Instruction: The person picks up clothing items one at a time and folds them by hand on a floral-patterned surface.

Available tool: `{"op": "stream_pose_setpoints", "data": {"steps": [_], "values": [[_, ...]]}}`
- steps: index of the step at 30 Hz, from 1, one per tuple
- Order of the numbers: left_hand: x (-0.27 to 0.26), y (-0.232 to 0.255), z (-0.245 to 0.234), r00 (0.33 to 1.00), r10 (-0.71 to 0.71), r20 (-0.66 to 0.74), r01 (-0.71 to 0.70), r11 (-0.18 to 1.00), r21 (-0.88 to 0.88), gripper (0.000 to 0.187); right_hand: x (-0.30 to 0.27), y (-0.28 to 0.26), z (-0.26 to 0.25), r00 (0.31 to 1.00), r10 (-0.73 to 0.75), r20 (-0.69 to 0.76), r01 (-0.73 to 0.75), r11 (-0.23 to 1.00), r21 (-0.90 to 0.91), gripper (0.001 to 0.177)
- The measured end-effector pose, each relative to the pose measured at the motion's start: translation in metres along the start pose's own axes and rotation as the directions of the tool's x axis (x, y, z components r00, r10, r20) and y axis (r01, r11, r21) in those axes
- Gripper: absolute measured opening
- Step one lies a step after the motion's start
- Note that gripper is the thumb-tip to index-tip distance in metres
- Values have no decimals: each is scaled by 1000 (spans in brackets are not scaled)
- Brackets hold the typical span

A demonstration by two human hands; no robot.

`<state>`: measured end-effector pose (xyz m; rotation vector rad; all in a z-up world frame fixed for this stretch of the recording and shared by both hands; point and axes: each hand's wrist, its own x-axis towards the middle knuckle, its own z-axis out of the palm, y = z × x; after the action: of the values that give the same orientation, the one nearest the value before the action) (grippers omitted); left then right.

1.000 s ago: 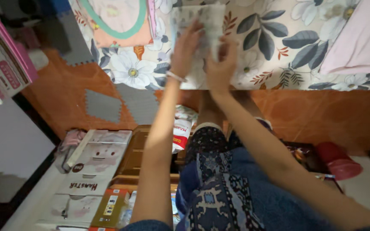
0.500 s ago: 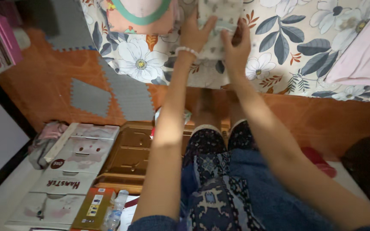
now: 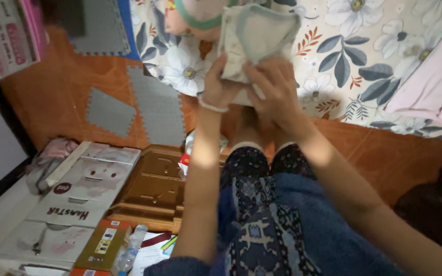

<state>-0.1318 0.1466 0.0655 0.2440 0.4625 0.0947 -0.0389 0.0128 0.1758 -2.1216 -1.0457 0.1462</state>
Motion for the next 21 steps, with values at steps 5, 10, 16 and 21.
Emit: {"op": "stream_pose_setpoints", "data": {"steps": [5,10,16,21], "values": [[-11,49,-14,970,239,-44,-144,711,688,48,19,-18,-5,900,384,-207,-227,817,530,49],[-1,113,-3,830,187,525,-555,178,813,60,48,10,34,783,551,287,-391,77,917,55],[59,157,5,958,62,-279,103,834,541,42,89,63,121,630,681,374,-652,202,731,60],[94,144,0,865,294,-407,173,587,791,42,76,73,155,595,780,195,-570,238,786,58]]}}
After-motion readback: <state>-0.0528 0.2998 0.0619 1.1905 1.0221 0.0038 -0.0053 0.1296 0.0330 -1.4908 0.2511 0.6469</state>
